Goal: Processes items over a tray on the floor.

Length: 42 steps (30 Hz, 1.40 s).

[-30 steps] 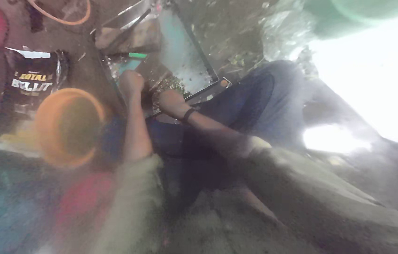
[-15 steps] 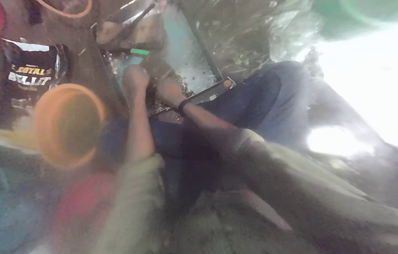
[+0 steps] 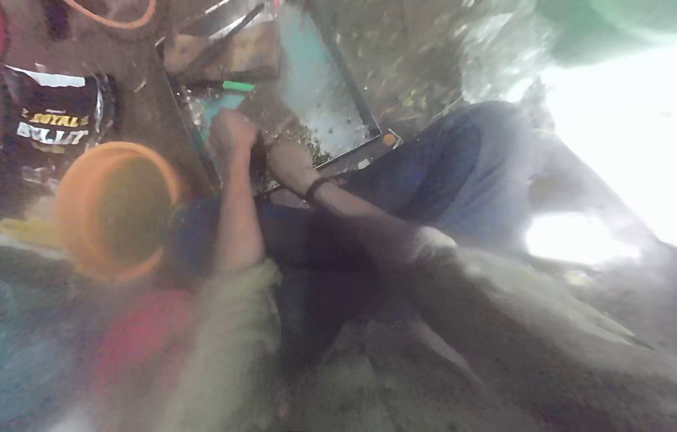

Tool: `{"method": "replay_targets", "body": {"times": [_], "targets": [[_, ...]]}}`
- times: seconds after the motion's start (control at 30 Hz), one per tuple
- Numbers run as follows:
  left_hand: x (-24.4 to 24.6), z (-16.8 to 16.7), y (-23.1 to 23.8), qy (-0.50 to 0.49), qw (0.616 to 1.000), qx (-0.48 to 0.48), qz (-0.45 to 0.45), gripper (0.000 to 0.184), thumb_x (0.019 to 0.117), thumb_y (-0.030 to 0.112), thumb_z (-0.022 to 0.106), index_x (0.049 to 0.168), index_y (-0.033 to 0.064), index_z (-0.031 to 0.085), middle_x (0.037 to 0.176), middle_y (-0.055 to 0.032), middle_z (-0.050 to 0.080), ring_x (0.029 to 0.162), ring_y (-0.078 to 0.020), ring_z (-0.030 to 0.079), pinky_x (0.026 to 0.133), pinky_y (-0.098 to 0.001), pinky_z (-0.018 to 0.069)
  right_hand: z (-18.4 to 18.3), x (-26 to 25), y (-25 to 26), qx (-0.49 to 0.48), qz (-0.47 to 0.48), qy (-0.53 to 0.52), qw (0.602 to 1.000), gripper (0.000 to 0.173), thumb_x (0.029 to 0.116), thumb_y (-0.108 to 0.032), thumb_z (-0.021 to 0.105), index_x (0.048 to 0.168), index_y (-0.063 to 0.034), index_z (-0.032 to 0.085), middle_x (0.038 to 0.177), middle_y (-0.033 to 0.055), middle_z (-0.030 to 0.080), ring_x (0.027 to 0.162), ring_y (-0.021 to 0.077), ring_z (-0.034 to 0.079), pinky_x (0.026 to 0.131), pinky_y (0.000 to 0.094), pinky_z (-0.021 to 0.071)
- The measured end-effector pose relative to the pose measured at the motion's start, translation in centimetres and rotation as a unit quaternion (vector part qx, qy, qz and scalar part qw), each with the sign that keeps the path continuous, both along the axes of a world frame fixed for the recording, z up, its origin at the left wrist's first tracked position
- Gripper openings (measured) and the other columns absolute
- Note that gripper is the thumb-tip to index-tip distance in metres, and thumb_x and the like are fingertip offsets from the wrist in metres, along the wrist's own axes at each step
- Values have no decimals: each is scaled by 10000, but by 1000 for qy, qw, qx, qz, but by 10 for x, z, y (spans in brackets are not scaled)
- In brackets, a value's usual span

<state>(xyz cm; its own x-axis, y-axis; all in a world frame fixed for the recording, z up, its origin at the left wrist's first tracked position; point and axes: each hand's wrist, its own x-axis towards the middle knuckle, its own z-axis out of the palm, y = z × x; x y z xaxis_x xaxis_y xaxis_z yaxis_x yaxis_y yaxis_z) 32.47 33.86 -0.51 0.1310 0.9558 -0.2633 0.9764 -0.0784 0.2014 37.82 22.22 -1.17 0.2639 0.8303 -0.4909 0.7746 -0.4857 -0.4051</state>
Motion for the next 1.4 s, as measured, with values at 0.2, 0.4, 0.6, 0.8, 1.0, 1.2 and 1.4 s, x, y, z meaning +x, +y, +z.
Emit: {"method": "replay_targets", "body": {"times": [0.2, 0.4, 0.6, 0.8, 1.0, 1.2, 1.4], "targets": [[-5, -3, 3, -52, 998, -19, -23, 242, 926, 219, 677, 1110, 84, 756, 1188, -201, 721, 1150, -382, 681, 977, -636, 524, 11, 20, -33, -47, 28, -6, 998, 267, 988, -253, 616, 1052, -7, 699, 1107, 234, 699, 1022, 428, 695, 762, 646, 557], [-19, -3, 11, -112, 980, -112, -123, 224, 992, 199, 633, 1146, 99, 761, 1181, -175, 726, 1102, -354, 694, 985, -608, 533, 24, 51, -45, -18, 7, -12, 1000, 313, 1002, -288, 582, 1023, 5, 690, 1091, 238, 695, 1027, 430, 691, 752, 634, 553], [-21, -15, 25, -215, 975, 49, -29, 342, 1060, 322, 560, 1265, 99, 719, 1237, -122, 721, 1126, -245, 693, 1038, -483, 529, 13, 73, -43, 65, -52, 42, 996, 337, 1051, -322, 492, 1124, -58, 688, 1094, 195, 712, 1059, 389, 700, 793, 609, 561], [6, -51, 8, -132, 964, 106, -206, 531, 1106, 384, 439, 1552, 99, 474, 1618, -123, 454, 1495, -285, 436, 1239, -490, 344, 25, 77, -46, 86, -77, 94, 989, 272, 1000, -290, 571, 1038, -56, 704, 1062, 192, 713, 1021, 385, 704, 779, 611, 559], [21, -65, 9, -108, 946, 139, -271, 510, 1087, 303, 464, 1527, 48, 495, 1657, -142, 390, 1561, -301, 324, 1284, -456, 260, 29, 82, -46, 102, -80, 118, 985, 262, 1003, -286, 567, 1035, -66, 706, 1058, 179, 717, 1032, 379, 702, 797, 610, 554], [30, -61, -18, -184, 948, 86, -245, 494, 1097, 289, 484, 1500, 4, 511, 1561, -182, 508, 1483, -289, 447, 1255, -439, 313, 25, 83, -47, 126, -82, 153, 977, 281, 987, -270, 592, 1050, -13, 686, 1077, 207, 695, 1051, 383, 687, 822, 598, 549], [28, -53, -56, -259, 952, 18, -159, 355, 1066, 133, 544, 1355, -58, 624, 1345, -249, 659, 1280, -325, 633, 1137, -446, 467, 6, 88, -41, 155, -107, 178, 966, 302, 1015, -336, 572, 1115, -82, 704, 1064, 168, 716, 1025, 361, 702, 827, 615, 560]]}}
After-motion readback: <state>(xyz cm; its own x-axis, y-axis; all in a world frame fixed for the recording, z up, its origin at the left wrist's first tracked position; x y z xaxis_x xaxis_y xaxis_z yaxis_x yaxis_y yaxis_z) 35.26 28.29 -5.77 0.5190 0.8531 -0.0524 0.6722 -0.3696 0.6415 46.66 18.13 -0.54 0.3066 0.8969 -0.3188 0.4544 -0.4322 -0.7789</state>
